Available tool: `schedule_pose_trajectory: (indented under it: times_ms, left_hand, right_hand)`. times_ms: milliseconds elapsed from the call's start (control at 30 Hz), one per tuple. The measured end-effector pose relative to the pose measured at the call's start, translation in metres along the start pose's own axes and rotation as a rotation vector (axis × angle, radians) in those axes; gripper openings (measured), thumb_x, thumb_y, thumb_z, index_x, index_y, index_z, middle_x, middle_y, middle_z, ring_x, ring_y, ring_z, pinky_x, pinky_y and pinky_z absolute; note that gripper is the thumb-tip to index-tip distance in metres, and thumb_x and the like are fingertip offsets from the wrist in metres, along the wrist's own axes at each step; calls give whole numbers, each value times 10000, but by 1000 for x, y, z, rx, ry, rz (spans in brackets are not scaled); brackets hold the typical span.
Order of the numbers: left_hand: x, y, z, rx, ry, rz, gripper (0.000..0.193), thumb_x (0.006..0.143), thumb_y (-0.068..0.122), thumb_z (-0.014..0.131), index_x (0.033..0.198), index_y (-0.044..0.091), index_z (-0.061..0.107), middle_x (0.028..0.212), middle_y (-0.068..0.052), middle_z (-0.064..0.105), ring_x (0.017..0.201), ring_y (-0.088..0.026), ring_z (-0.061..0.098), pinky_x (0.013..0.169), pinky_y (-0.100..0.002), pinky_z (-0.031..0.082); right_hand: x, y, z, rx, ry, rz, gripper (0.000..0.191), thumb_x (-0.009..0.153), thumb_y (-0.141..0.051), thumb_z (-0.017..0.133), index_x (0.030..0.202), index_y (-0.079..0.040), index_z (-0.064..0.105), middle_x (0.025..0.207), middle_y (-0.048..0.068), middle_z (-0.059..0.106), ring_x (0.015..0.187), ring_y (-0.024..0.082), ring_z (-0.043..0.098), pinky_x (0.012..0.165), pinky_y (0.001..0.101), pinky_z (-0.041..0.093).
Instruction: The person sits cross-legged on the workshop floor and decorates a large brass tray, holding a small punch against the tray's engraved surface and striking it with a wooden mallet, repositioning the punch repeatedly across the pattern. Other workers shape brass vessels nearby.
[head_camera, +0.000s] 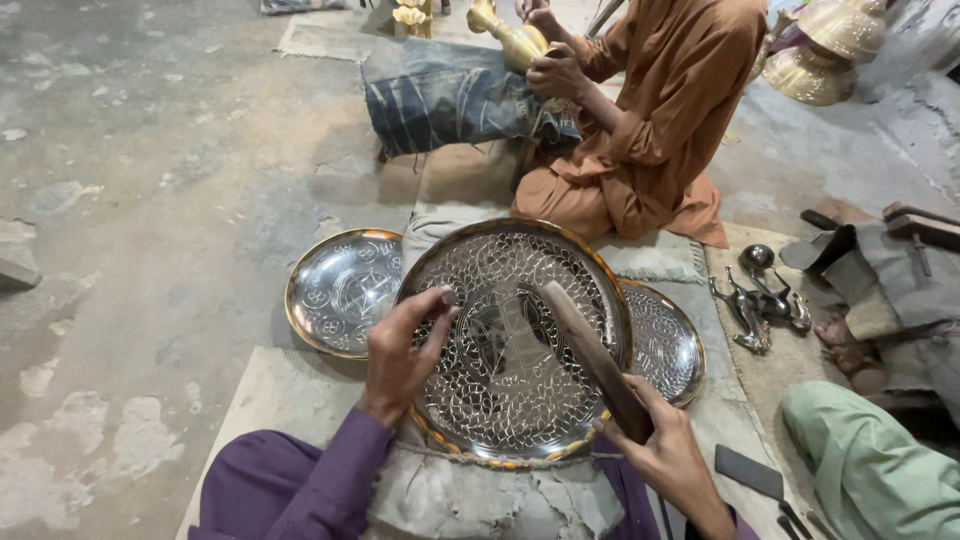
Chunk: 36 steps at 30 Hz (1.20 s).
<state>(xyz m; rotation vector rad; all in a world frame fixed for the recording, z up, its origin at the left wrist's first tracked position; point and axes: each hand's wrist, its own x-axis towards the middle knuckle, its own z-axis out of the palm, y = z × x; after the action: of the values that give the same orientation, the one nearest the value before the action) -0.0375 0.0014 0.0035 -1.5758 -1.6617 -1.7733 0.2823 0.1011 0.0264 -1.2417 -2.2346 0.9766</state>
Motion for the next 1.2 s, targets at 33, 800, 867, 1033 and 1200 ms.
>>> schedule_pose_trajectory:
  times_ms: [33, 800, 867, 1033, 1200]
  left_hand:
    - [-2, 6, 3, -68, -54, -134, 408, 903, 75, 771, 1284, 107, 630, 1035, -106, 781, 906, -198, 786, 786, -312, 659]
    - [6, 40, 11, -185, -604, -343, 596, 825, -26, 722, 1379, 160, 605, 897, -114, 763, 748, -217, 760, 674, -384, 591]
    - [4, 40, 12, -179, -558, -264, 572, 838, -18, 725, 1374, 143, 607, 933, -133, 765, 798, -224, 761, 692, -381, 599]
    - [-10, 36, 18, -135, -505, -375, 531, 864, -3, 701, 1368, 128, 600, 914, -145, 773, 802, -227, 777, 695, -388, 614]
    - [-25, 32, 31, -108, -438, -480, 465, 915, 29, 637, 1364, 146, 599, 1042, -136, 758, 862, -232, 785, 689, -356, 680]
  right_hand:
    - [1, -3, -2, 91, 17, 14, 543, 770, -138, 833, 1255, -19, 620, 829, 84, 726, 757, 118, 644, 695, 307, 550]
    - [25, -56, -56, -224, 189, -556, 683, 867, -135, 729, 1490, -99, 454, 978, 126, 692, 824, 202, 719, 729, 360, 560]
    - [27, -70, -69, -571, 89, -571, 807, 739, -112, 734, 1489, -215, 456, 983, 97, 697, 779, 258, 720, 670, 394, 564]
    - [36, -91, -71, -689, 80, -428, 877, 735, -79, 690, 1533, -330, 425, 1056, 52, 686, 715, 291, 707, 661, 423, 583]
    - [49, -106, -69, -842, 150, -671, 861, 730, -32, 647, 1513, -340, 463, 1019, 25, 690, 765, 243, 709, 661, 407, 589]
